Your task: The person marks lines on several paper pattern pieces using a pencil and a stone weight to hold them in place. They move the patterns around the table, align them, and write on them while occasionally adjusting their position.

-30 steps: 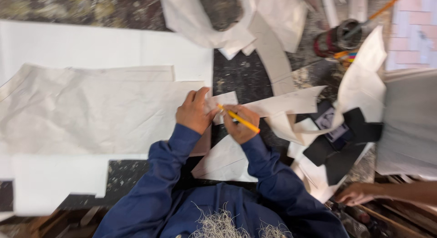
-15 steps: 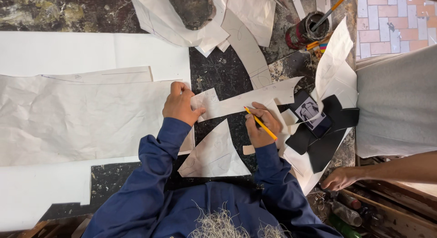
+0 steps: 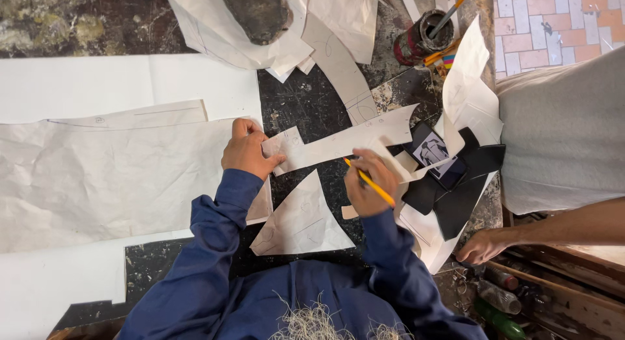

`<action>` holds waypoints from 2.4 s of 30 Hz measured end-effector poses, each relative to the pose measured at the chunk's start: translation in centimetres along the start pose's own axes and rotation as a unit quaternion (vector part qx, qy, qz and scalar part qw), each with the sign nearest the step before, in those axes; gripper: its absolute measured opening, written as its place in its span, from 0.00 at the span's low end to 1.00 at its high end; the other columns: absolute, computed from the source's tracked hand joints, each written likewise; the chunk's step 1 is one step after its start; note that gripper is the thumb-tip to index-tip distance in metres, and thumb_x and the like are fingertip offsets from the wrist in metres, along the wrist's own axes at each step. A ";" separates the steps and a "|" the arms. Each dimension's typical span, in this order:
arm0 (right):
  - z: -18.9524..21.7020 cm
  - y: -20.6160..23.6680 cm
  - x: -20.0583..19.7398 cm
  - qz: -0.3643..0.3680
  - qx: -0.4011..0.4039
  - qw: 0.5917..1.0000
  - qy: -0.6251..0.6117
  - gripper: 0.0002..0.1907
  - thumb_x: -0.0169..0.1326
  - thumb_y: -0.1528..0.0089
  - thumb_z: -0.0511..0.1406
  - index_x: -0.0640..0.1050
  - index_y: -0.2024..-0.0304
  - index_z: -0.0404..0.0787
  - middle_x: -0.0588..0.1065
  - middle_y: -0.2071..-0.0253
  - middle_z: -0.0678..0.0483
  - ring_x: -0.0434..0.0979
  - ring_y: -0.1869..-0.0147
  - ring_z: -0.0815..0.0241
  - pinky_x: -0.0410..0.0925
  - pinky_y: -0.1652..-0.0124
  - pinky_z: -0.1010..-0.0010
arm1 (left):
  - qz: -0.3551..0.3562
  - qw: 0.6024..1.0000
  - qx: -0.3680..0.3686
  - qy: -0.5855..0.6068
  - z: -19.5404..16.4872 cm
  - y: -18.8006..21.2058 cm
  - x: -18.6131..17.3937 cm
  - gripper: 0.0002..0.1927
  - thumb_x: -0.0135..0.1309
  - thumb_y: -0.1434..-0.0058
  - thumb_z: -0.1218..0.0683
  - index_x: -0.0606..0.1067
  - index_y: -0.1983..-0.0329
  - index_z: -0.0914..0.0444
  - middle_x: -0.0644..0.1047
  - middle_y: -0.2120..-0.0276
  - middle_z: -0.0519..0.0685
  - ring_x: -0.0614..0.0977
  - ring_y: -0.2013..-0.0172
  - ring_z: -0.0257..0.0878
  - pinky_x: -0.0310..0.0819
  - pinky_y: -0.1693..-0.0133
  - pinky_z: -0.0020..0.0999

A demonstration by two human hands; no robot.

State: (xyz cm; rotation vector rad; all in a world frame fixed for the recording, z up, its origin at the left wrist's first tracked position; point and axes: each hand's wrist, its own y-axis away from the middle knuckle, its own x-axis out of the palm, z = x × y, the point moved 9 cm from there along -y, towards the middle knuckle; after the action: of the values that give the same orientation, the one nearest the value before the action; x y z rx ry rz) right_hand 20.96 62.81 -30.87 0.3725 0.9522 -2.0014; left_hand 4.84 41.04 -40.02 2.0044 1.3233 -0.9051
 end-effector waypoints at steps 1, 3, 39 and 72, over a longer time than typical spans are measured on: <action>0.7 0.0 -1.2 -0.006 -0.002 1.000 -0.012 0.09 0.58 0.39 0.27 0.77 0.56 0.39 0.83 0.54 0.45 0.85 0.50 0.54 0.77 0.54 0.68 | -0.011 1.000 0.007 -0.002 0.2 -0.1 -0.1 0.21 0.75 0.59 0.47 0.82 0.67 0.63 0.70 0.53 0.46 0.80 0.61 0.43 0.76 0.61 0.40; 1.8 -0.5 -3.9 -0.019 -0.002 0.999 -0.036 0.12 0.59 0.35 0.28 0.79 0.48 0.41 0.85 0.54 0.50 0.88 0.49 0.59 0.77 0.55 0.72 | 0.011 0.998 -0.045 0.047 1.8 -0.6 0.4 0.20 0.72 0.53 0.45 0.82 0.66 0.63 0.71 0.51 0.45 0.81 0.63 0.41 0.76 0.59 0.38; 1.5 3.1 1.9 0.148 0.004 0.988 -0.040 0.14 0.57 0.34 0.33 0.78 0.46 0.36 0.82 0.53 0.47 0.80 0.42 0.52 0.71 0.44 0.66 | -0.044 0.942 -0.219 0.252 14.6 15.7 -10.7 0.21 0.67 0.46 0.57 0.76 0.52 0.69 0.84 0.63 0.53 0.86 0.70 0.34 0.81 0.69 0.27; -7.5 0.8 1.2 -0.030 0.130 0.989 -0.059 0.04 0.61 0.39 0.28 0.82 0.62 0.33 0.80 0.68 0.51 0.80 0.67 0.68 0.72 0.65 0.79 | -0.134 0.975 0.150 -0.099 -2.1 13.4 -4.7 0.17 0.61 0.40 0.51 0.78 0.47 0.54 0.74 0.43 0.45 0.72 0.48 0.49 0.67 0.49 0.46</action>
State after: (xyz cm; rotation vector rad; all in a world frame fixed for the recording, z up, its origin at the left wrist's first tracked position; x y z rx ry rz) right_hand 20.25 67.45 -36.88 0.3665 0.6375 -2.1832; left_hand 16.52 35.40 -33.81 1.9151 1.4318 -1.4669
